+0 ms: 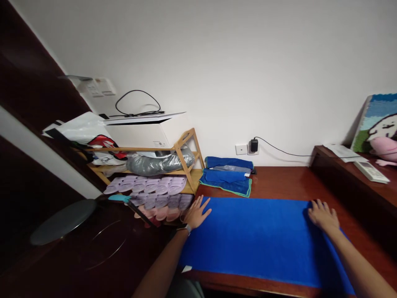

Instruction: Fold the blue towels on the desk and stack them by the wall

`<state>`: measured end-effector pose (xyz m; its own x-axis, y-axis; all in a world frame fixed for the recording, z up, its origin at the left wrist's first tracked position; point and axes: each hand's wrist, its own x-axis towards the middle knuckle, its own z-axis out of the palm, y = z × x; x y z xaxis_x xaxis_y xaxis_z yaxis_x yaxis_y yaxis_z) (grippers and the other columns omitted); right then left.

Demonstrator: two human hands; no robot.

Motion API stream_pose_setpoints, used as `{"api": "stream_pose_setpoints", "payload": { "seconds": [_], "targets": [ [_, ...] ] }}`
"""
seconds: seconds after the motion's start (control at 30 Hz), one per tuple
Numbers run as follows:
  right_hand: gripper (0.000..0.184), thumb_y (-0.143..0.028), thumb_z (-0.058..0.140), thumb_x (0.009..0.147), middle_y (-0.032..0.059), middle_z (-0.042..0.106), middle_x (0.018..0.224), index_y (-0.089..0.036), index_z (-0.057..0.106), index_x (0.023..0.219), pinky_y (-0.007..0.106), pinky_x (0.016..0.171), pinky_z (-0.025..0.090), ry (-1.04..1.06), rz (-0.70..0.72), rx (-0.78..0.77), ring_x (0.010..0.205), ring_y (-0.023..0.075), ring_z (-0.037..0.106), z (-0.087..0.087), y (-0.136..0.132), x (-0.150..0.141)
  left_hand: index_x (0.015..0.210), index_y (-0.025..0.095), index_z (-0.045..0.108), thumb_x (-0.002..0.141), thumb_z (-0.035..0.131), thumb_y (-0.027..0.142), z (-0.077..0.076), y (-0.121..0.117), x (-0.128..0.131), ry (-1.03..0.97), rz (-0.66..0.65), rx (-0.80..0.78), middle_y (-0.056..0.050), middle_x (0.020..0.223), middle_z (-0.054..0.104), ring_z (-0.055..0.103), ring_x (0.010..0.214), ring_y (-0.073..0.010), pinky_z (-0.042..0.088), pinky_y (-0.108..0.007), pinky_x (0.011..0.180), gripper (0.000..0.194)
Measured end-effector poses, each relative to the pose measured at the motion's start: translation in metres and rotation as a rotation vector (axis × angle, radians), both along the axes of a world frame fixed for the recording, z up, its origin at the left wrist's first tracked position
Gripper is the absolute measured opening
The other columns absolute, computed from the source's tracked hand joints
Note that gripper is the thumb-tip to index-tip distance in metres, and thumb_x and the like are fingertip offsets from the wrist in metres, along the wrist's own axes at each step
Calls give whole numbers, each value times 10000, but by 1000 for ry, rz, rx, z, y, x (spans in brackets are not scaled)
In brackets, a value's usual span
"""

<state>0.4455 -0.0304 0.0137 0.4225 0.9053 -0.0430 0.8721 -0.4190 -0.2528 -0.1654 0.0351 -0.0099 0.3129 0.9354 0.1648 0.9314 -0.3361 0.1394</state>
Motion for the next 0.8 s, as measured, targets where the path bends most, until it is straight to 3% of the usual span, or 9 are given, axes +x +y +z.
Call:
{"api": "stream_pose_setpoints", "payload": {
  "seconds": [0.1, 0.17, 0.27, 0.33, 0.4, 0.47, 0.57, 0.8],
  "targets": [
    [701, -436, 271, 935, 181, 413, 1626, -88, 513, 1493, 566, 1243, 213, -97, 235, 80, 1539, 358, 293, 18, 17, -98, 1602, 364, 359, 1018, 379, 673, 1, -1, 0, -7, 3, -10, -53, 1720, 253, 226, 1575, -303, 267, -488, 1252, 661],
    [648, -451, 286, 974, 63, 399, 1654, -183, 498, 1525, 431, 1273, 195, -80, 422, 118, 1557, 241, 273, 22, 27, -179, 1603, 363, 356, 1016, 381, 675, 1, -1, 0, -12, 4, -13, -55, 1719, 254, 229, 1574, -302, 269, -488, 1251, 665],
    [676, -495, 231, 1025, 63, 335, 1679, -173, 390, 1598, 434, 1287, 149, 31, 752, 159, 1572, 233, 234, 22, 34, -294, 1605, 359, 352, 1019, 381, 669, -1, 0, -1, -15, -2, -2, -61, 1717, 260, 234, 1573, -297, 276, -484, 1247, 663],
    [690, -519, 212, 1034, 66, 289, 1693, -179, 339, 1621, 440, 1286, 140, 96, 848, 134, 1580, 234, 208, 21, 36, -347, 1605, 354, 354, 1021, 389, 659, -2, -1, -1, -13, -4, 6, -64, 1717, 261, 237, 1572, -297, 278, -483, 1247, 660],
    [696, -533, 197, 1036, 68, 263, 1698, -191, 307, 1632, 456, 1285, 131, 132, 866, 79, 1584, 236, 192, 17, 37, -371, 1603, 356, 359, 1019, 406, 654, -2, -1, -2, -9, 9, 6, -64, 1718, 257, 250, 1568, -303, 278, -487, 1248, 657],
    [709, -560, 182, 1034, 62, 245, 1703, -204, 280, 1639, 472, 1287, 110, 129, 843, 37, 1589, 234, 171, 13, 39, -364, 1601, 367, 358, 1015, 419, 654, -2, -1, -2, -5, 20, 5, -61, 1719, 255, 262, 1563, -308, 280, -490, 1247, 655],
    [738, -606, 165, 1025, 50, 240, 1705, -217, 254, 1646, 476, 1289, 84, 75, 749, 25, 1592, 225, 151, 1, 39, -302, 1603, 372, 352, 1018, 413, 654, -2, -1, -2, -3, 12, 14, -58, 1718, 256, 267, 1561, -308, 288, -493, 1244, 652],
    [816, -621, 176, 953, 60, 255, 1709, -208, 237, 1654, 504, 1279, 150, -75, 263, -28, 1586, 255, 172, -43, 7, -45, 1595, 376, 368, 1019, 421, 644, -5, 3, -4, -3, -4, 39, -51, 1715, 266, 278, 1557, -315, 289, -510, 1241, 638]
  ]
}}
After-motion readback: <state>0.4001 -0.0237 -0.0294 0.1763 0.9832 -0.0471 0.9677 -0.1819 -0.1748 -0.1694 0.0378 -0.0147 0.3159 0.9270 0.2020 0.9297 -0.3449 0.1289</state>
